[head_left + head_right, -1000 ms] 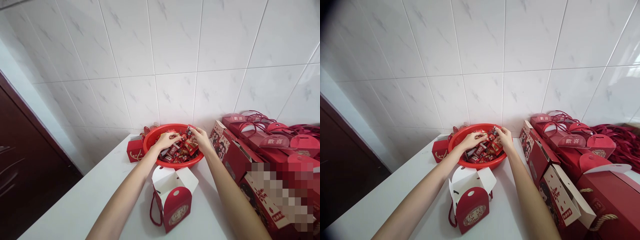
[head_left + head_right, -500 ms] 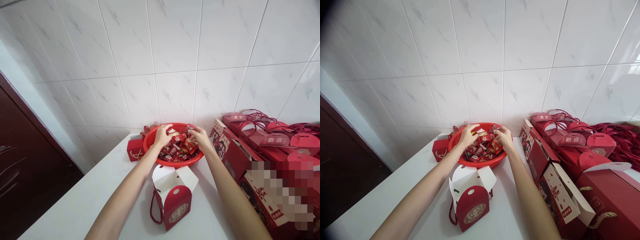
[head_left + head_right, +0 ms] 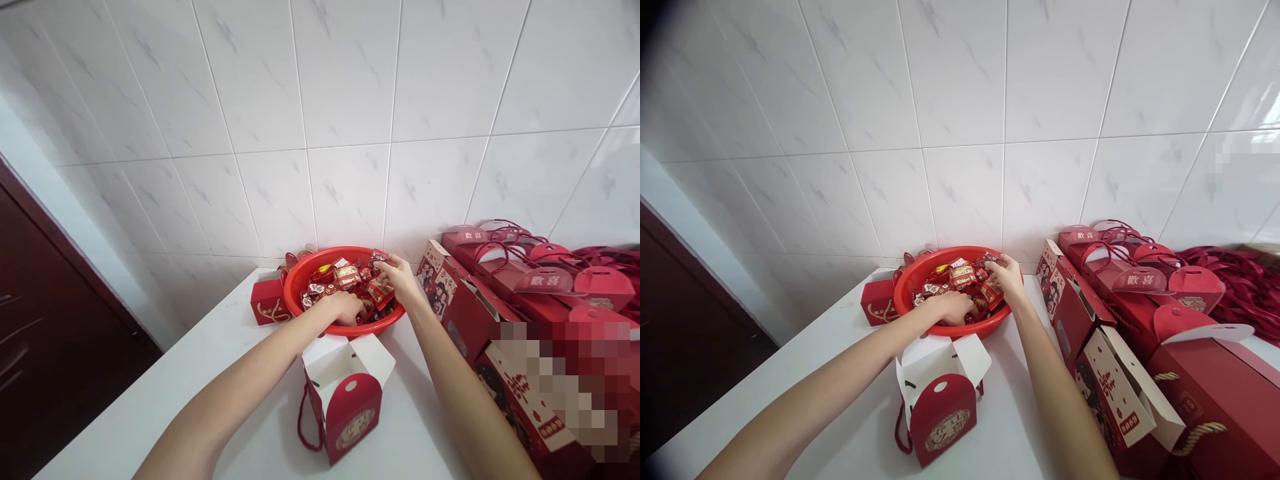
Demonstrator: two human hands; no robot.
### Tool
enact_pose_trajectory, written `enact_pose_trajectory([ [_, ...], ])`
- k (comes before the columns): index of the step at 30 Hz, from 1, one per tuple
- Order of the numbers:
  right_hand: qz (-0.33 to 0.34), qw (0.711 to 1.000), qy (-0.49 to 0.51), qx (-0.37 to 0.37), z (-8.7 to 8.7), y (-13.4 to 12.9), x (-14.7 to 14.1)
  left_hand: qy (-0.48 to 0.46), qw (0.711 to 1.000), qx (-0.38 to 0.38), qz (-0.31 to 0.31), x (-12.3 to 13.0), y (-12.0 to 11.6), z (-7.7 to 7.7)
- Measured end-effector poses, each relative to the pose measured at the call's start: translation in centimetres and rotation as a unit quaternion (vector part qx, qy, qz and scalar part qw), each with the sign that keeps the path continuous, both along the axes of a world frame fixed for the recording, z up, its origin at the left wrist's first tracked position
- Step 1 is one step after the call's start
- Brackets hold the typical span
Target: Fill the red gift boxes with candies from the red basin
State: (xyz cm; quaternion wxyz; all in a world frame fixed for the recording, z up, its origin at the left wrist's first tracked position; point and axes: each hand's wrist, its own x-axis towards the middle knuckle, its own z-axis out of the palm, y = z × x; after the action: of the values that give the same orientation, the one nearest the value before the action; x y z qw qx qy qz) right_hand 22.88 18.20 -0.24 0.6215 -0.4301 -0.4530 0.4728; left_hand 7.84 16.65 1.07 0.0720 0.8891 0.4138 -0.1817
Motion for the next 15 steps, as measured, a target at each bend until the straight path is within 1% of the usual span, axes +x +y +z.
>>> enact_pose_trajectory([
  [2, -0.001, 1.000, 0.003, 0.000, 0.0, 0.0, 0.0, -0.054, 0.998, -0.008, 0.011, -0.2, 0.3, -0.3],
  [4, -0.002, 1.000, 0.000, -0.001, 0.0, 0.0, 0.0, -0.118, 0.993, -0.020, 0.025, -0.7, 0.6, -0.6],
  [6, -0.003, 1.000, -0.003, -0.001, 0.1, -0.1, 0.0, -0.162, 0.986, -0.027, 0.036, -1.3, 1.0, -0.7],
  [9, -0.005, 1.000, -0.003, 0.006, 0.1, -0.1, 0.0, -0.231, 0.971, -0.011, 0.067, -2.4, 1.7, -0.7],
  [11, -0.008, 1.000, -0.001, 0.004, 0.1, 0.0, 0.0, -0.320, 0.942, 0.023, 0.100, -3.1, 2.4, -0.6],
  [13, -0.008, 1.000, 0.002, 0.001, 0.1, 0.0, 0.0, -0.422, 0.897, 0.045, 0.126, -3.7, 3.0, -0.7],
  [15, -0.005, 1.000, 0.004, 0.000, 0.2, 0.0, -0.1, -0.500, 0.854, 0.046, 0.136, -4.0, 3.5, -0.8],
])
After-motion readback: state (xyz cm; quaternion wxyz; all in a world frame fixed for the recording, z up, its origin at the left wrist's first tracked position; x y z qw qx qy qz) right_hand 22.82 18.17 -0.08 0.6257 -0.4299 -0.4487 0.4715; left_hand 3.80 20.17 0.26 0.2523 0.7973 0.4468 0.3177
